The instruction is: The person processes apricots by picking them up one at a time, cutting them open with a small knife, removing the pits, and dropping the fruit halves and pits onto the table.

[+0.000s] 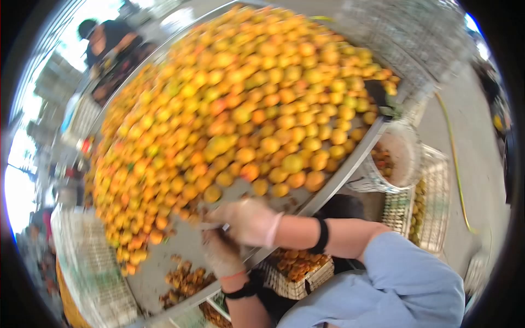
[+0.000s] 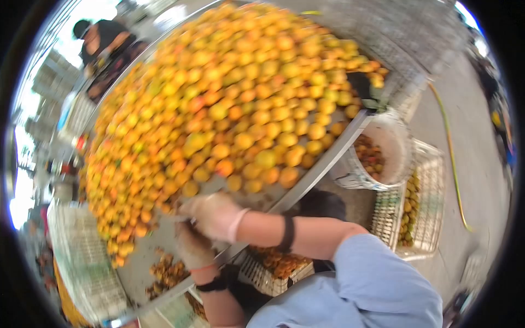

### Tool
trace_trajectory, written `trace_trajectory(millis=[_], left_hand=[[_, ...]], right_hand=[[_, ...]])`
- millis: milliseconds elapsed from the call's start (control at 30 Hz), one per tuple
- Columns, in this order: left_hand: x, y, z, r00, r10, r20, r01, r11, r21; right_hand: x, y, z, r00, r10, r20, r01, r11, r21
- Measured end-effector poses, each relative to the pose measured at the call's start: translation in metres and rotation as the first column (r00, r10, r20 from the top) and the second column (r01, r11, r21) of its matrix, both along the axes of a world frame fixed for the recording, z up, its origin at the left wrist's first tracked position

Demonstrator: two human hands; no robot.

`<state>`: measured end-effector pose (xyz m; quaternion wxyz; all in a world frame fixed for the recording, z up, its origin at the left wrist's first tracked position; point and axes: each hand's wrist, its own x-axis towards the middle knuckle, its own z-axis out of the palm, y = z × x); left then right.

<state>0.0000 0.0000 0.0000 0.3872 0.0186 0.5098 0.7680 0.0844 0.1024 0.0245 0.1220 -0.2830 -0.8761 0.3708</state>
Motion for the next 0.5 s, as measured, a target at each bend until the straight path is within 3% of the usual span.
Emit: trace_trajectory(millis=[33, 67, 100, 133, 167, 233, 267, 300, 333, 367, 433, 467, 500], left_hand=[[0.002, 0.016, -0.009, 0.996, -0.071, 0.046, 0.070, 0.997, 0.018], [-0.018, 0.006, -0.030, 0.991, -0.093, 0.092, 0.094, 0.996, -0.009], [-0.015, 0.042, -0.014, 0.993, -0.111, -0.041, 0.113, 0.993, 0.043], [0.000, 0.034, -0.006, 0.950, -0.180, -0.257, 0.140, 0.976, -0.166], [0.010, 0.026, -0.007, 0.951, -0.207, -0.231, 0.169, 0.970, -0.174], [0.018, 0.017, -0.003, 0.840, -0.284, -0.462, 0.187, 0.951, -0.245], [0.018, 0.017, -0.003, 0.933, -0.193, -0.303, 0.143, 0.974, -0.177], [0.022, 0.018, 0.005, 0.933, -0.197, -0.303, 0.147, 0.973, -0.178], [0.028, 0.017, 0.016, 0.701, -0.384, -0.600, 0.131, 0.897, -0.421], [0.033, 0.018, 0.023, 0.354, -0.579, -0.734, 0.009, 0.787, -0.616], [0.032, 0.017, 0.018, 0.413, -0.537, -0.736, 0.031, 0.816, -0.577], [0.031, 0.016, 0.013, 0.472, -0.491, -0.733, 0.046, 0.844, -0.535], [0.030, 0.016, 0.004, 0.527, -0.388, -0.756, 0.055, 0.903, -0.425]], right_hand=[[0.010, 0.007, 0.021, 0.974, 0.177, 0.144, -0.173, 0.984, -0.039], [0.000, 0.000, 0.010, 0.971, 0.152, 0.184, -0.175, 0.978, 0.116], [0.007, 0.021, 0.016, 0.990, 0.121, 0.077, -0.142, 0.912, 0.385], [0.016, 0.009, 0.011, 0.993, 0.092, 0.069, -0.113, 0.893, 0.436], [0.023, 0.000, 0.009, 0.995, 0.077, 0.056, -0.095, 0.870, 0.483], [0.026, -0.006, 0.008, 0.996, 0.077, 0.051, -0.092, 0.884, 0.458], [0.025, -0.007, 0.007, 0.997, 0.072, 0.035, -0.080, 0.900, 0.429], [0.024, -0.008, 0.006, 0.997, 0.068, 0.020, -0.070, 0.915, 0.397], [0.025, -0.006, 0.005, 0.995, 0.076, -0.058, -0.051, 0.931, 0.361], [0.025, -0.005, 0.005, 0.995, 0.078, -0.057, -0.052, 0.932, 0.358], [0.023, 0.001, 0.014, 0.989, 0.123, 0.079, -0.132, 0.984, 0.117], [0.026, 0.005, 0.014, 0.987, 0.140, 0.076, -0.148, 0.983, 0.108], [0.030, 0.009, 0.011, 0.994, 0.096, -0.047, -0.096, 0.995, -0.003]])
